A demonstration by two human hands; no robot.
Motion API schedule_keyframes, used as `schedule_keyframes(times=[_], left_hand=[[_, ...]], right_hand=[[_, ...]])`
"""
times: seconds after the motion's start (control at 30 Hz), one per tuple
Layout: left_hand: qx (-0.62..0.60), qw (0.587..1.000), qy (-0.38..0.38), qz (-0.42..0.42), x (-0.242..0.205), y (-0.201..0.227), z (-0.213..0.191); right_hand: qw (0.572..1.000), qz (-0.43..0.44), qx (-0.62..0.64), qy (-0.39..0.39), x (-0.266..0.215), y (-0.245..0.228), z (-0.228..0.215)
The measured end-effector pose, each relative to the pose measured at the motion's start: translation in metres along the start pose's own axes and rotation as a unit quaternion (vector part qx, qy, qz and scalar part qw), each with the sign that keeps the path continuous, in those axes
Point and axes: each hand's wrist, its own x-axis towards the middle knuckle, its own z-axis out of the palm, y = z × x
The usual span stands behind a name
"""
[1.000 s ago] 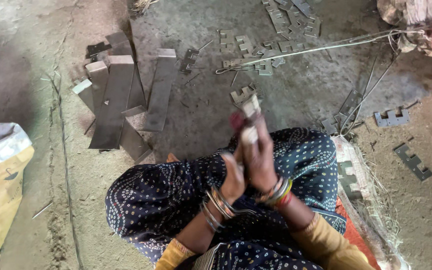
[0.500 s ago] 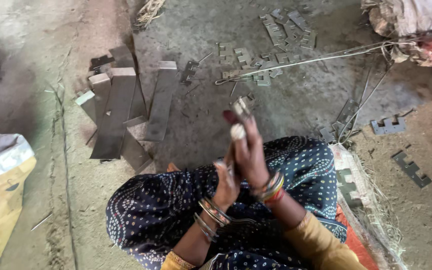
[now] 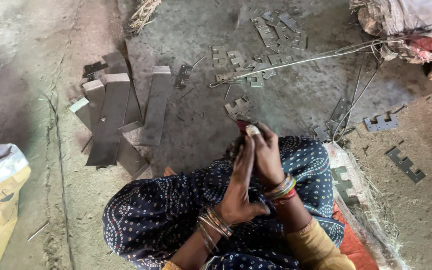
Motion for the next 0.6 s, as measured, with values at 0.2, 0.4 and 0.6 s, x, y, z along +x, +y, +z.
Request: schedule_keyframes(times=[0.2, 0.4, 0.6], left_hand=[[-0.18, 0.977, 0.109, -0.038, -0.005, 0.013, 0.007], [-0.061, 0.911, 0.397, -0.092, 0.027, -0.025, 0.007], [-0.185, 0.868, 0.452, -0.093, 0.033, -0.049, -0.019]], right_hand=[[0.997, 0.054, 0.052, -0.035, -0.003, -0.023, -0.008], [0.946, -0.049, -0.161, -0.278, -0.042, 0.034, 0.015], [0.93, -0.04, -0.173, -0.321, -0.057, 0.028, 0.024]])
